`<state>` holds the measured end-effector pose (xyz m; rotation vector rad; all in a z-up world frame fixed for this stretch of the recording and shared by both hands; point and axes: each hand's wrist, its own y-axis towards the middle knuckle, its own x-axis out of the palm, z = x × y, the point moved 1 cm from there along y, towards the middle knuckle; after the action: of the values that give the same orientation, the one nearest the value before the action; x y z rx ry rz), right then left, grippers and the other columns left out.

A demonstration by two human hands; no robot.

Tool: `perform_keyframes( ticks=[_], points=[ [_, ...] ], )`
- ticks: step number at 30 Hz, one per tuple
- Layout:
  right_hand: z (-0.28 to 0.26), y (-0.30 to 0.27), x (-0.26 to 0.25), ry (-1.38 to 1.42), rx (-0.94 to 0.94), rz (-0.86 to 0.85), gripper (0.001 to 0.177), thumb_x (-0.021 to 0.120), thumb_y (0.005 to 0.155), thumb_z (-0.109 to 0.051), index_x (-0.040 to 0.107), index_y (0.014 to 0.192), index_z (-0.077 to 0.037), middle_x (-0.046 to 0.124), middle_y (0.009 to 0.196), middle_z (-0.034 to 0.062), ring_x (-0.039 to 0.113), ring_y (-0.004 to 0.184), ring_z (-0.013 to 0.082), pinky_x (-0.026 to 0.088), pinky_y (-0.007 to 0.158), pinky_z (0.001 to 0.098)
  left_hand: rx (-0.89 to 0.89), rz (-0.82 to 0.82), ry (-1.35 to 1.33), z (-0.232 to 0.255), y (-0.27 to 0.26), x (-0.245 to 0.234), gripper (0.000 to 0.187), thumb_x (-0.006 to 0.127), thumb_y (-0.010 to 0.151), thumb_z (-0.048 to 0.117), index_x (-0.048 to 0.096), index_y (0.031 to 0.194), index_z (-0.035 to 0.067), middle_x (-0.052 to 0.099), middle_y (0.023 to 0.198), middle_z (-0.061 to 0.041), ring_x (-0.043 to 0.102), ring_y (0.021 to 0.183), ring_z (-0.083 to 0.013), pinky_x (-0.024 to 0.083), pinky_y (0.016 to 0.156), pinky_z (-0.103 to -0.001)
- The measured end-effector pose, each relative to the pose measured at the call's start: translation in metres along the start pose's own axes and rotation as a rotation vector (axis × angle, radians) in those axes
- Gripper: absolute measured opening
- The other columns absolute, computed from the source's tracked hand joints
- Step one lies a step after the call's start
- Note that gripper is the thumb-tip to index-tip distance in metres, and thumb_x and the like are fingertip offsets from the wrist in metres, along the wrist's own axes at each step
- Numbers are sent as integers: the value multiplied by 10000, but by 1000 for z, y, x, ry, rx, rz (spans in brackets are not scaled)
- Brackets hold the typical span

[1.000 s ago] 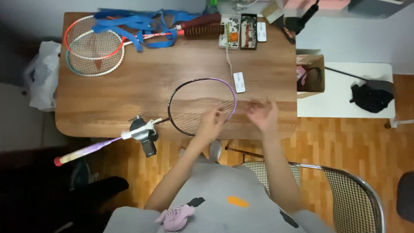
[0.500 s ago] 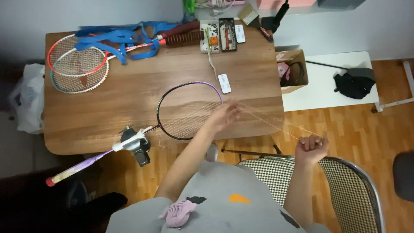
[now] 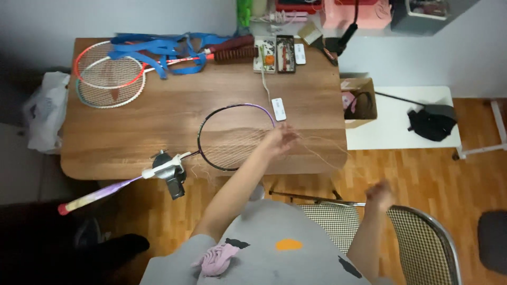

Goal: Attempting to thread or repair the strings of a badminton racket.

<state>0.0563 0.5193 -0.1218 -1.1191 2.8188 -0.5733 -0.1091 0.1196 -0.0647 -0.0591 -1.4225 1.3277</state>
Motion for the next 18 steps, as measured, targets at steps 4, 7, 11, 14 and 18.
perform_keyframes(
  ticks=[4,7,11,14,18],
  points=[
    [25,-22,56,-1026,87,-210,437,657,978,-355,725,1105,58,735,945,184,667,814,244,528,743,398,73,-213,596,-31,7,-38,211,652,1043,242,629,975,44,692,922,-95,672,879,-213,554,780,-427],
    [31,-62,134,-817,101,-523,499,672,953,-412,733,1114,56,755,1030,169,692,921,252,553,801,387,559,-181,1427,-50,-68,-10,206,626,771,-4,730,938,56,746,894,-153,711,837,-285,561,779,-469],
    [-15,-117,225,-293,663,-1109,580,503,992,-512,721,1175,-7,754,1010,68,679,929,151,524,808,274,417,-761,1840,-101,-139,23,249,660,774,76,761,1002,67,767,964,-159,713,869,-316,548,789,-448],
    [-39,-104,235,-140,910,-1114,443,541,989,-438,689,1115,-40,648,775,25,588,667,143,487,581,284,239,-1000,1674,-140,-98,-22,317,628,777,38,719,1080,65,761,986,-139,711,883,-291,551,799,-425],
    [-63,-30,183,-62,500,-535,159,574,1064,-242,633,1011,-104,420,633,-75,346,493,54,283,415,223,268,-667,1806,-90,-118,-10,269,739,764,143,769,1000,19,776,972,-146,691,832,-263,550,740,-412]
  ],
)
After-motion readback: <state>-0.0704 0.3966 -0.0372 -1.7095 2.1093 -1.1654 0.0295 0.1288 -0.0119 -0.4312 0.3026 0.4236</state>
